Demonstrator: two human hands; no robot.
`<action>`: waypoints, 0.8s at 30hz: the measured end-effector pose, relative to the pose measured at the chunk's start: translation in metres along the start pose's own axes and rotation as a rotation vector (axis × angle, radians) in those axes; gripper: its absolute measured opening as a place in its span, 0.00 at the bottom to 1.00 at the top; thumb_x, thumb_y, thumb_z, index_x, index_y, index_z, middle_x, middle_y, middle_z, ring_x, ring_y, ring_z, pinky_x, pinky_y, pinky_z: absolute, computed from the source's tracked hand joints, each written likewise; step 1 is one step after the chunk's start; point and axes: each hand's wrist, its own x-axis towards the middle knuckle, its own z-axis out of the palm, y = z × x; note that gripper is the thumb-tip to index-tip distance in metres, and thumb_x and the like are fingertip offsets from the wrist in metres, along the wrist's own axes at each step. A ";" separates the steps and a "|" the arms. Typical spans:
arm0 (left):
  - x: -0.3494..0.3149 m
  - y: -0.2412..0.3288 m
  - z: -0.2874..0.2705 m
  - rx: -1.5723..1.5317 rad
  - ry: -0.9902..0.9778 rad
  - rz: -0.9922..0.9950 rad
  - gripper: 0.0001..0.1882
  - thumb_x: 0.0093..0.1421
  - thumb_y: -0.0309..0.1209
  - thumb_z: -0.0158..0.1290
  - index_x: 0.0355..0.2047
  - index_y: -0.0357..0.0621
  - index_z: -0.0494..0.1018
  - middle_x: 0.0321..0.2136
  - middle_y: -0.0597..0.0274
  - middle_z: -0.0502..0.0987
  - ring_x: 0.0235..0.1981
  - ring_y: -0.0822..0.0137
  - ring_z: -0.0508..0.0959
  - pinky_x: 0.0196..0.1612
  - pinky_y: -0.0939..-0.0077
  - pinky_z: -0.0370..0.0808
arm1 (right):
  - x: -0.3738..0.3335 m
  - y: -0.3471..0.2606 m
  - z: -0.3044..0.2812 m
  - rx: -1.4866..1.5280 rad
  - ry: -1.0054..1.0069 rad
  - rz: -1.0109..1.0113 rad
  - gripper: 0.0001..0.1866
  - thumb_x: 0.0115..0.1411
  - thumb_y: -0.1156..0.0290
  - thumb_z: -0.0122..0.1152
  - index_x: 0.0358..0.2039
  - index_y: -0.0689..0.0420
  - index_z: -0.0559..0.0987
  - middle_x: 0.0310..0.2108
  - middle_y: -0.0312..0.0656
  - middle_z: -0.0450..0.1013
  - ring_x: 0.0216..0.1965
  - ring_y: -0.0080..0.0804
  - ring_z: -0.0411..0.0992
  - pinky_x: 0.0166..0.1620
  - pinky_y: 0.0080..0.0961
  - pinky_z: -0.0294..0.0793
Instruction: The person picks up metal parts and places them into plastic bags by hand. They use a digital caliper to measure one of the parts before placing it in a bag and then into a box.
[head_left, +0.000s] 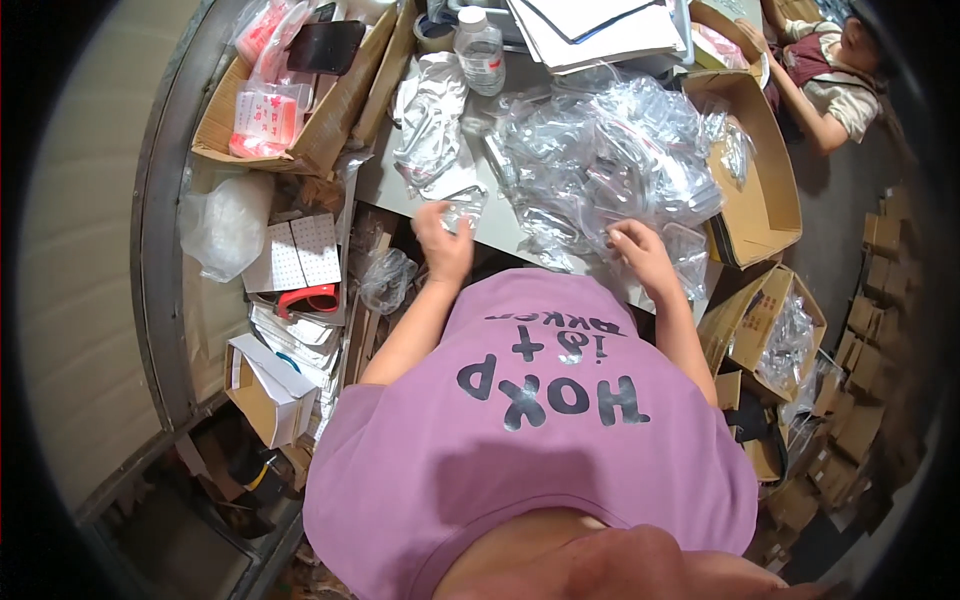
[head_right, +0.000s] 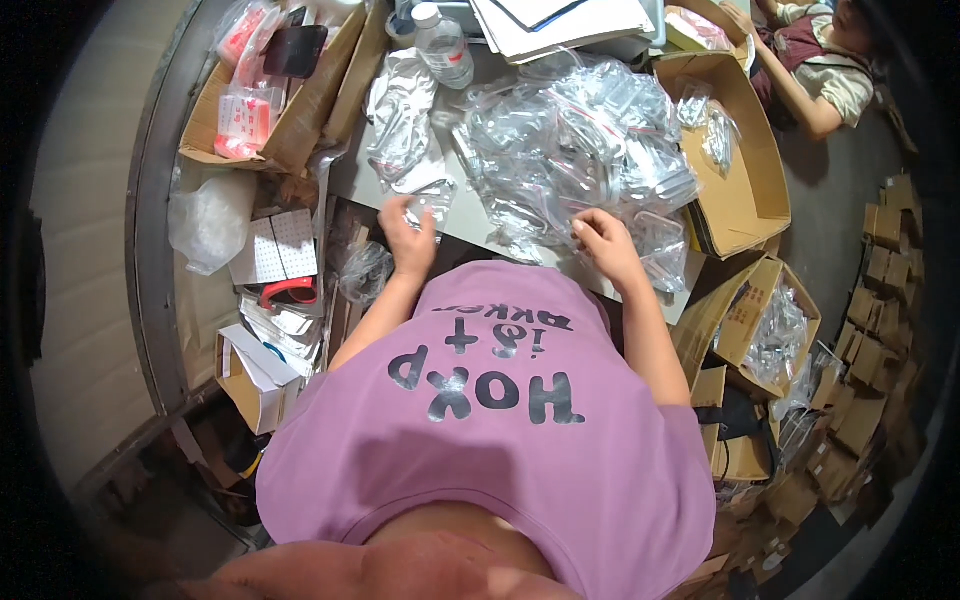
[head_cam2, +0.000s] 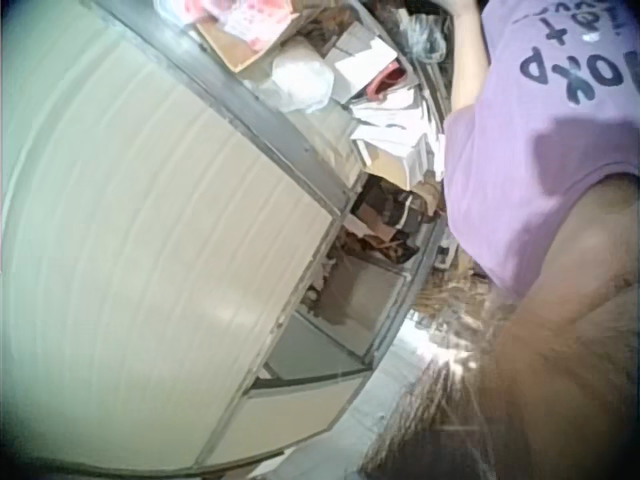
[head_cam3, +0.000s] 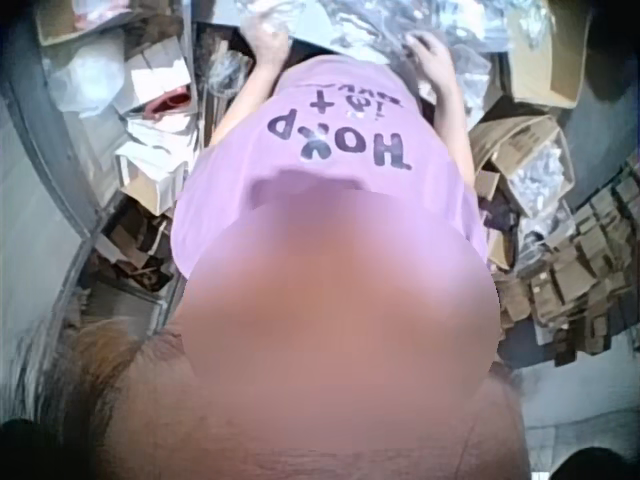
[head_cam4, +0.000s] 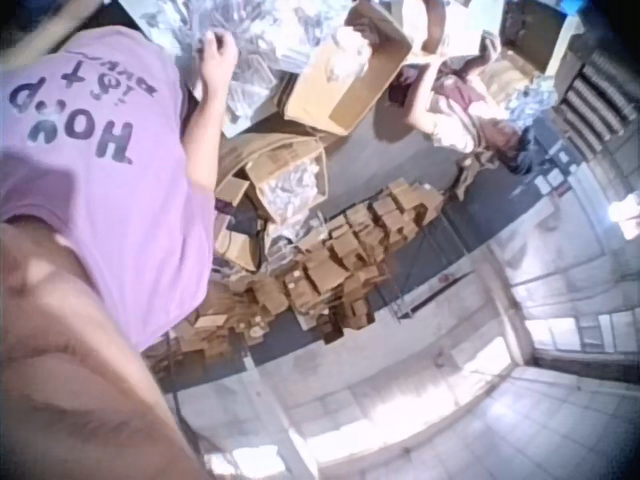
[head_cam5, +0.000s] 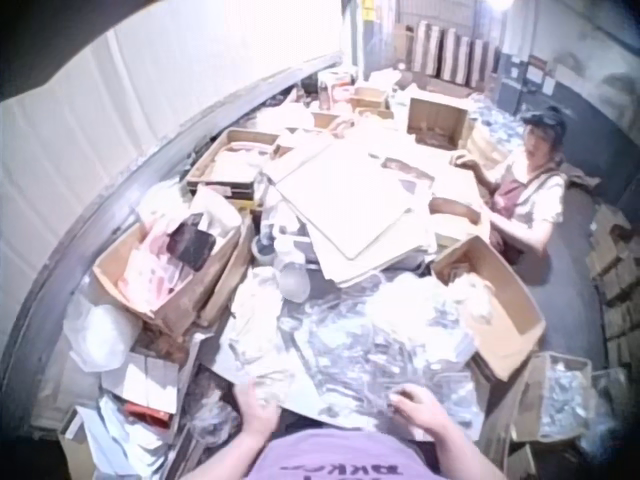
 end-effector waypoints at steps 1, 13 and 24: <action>-0.001 0.013 0.006 -0.080 -0.172 0.046 0.12 0.47 0.32 0.54 0.30 0.38 0.68 0.31 0.51 0.68 0.36 0.51 0.67 0.41 0.62 0.63 | -0.008 0.003 -0.003 -0.054 0.050 -0.015 0.13 0.57 0.66 0.53 0.36 0.62 0.73 0.27 0.34 0.69 0.27 0.18 0.65 0.30 0.16 0.64; -0.016 0.053 0.033 -1.190 -0.609 -0.908 0.11 0.54 0.23 0.52 0.32 0.46 0.61 0.29 0.62 0.74 0.27 0.74 0.74 0.29 0.82 0.73 | -0.030 0.004 -0.023 -0.306 0.042 -0.104 0.15 0.54 0.67 0.56 0.40 0.62 0.72 0.31 0.38 0.71 0.31 0.22 0.68 0.36 0.19 0.67; -0.011 0.170 0.003 -1.574 -0.549 -0.742 0.15 0.54 0.26 0.48 0.42 0.42 0.59 0.38 0.54 0.71 0.38 0.66 0.74 0.40 0.72 0.75 | -0.049 -0.027 -0.012 -0.263 0.030 -0.494 0.09 0.48 0.75 0.60 0.31 0.63 0.73 0.24 0.38 0.71 0.25 0.23 0.69 0.29 0.18 0.67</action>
